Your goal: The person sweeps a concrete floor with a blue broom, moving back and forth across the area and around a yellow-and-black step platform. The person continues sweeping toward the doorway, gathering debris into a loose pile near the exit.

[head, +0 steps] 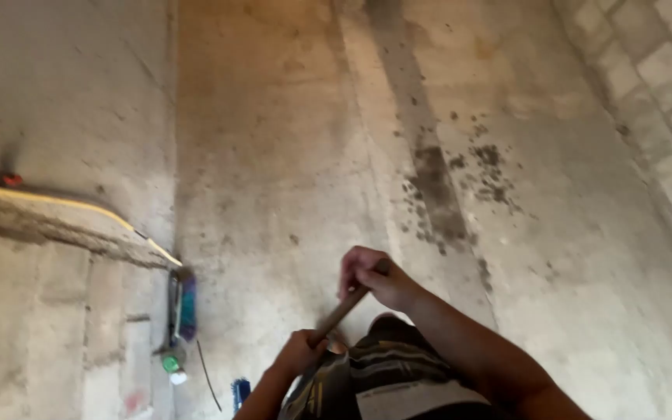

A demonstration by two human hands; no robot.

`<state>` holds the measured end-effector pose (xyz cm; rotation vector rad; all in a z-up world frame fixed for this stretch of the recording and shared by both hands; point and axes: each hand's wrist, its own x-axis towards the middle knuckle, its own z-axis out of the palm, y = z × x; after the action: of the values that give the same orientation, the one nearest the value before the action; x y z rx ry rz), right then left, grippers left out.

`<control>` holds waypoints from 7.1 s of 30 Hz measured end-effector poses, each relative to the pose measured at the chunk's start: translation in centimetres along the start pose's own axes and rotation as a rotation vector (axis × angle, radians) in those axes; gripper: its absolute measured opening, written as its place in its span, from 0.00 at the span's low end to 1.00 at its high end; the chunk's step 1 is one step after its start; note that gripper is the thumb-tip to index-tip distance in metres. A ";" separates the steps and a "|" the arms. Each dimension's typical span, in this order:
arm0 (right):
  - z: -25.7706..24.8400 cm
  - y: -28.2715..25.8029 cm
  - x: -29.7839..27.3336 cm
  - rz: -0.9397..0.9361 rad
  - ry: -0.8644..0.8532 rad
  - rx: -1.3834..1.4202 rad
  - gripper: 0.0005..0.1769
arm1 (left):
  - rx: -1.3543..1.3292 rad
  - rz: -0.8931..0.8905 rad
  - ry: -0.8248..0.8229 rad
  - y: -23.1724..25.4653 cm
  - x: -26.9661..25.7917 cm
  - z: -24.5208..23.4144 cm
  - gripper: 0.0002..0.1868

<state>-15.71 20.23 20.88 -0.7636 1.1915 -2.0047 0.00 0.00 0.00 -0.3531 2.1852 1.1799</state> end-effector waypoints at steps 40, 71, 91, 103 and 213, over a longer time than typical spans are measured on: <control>-44.4 -14.3 95.7 -0.227 -0.023 -0.089 0.14 | 0.030 0.225 0.009 24.1 73.9 -79.6 0.12; -80.5 -19.1 164.8 -0.445 -0.147 -0.248 0.25 | 0.175 0.363 0.079 41.8 131.3 -136.5 0.20; -102.8 -23.9 195.7 -0.442 0.120 -0.584 0.20 | 0.168 0.488 -0.107 54.1 172.0 -163.0 0.15; -120.7 -20.0 215.6 -0.475 0.448 -0.721 0.20 | 0.598 0.483 -0.063 68.2 197.3 -180.2 0.10; -183.0 -26.9 272.4 -0.383 0.801 -0.628 0.17 | 0.530 0.622 0.054 97.9 267.5 -213.5 0.25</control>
<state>-325.06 -91.96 8.80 -0.4797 2.3609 -2.3550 -339.53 -105.30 -18.82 0.5591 2.6328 0.8202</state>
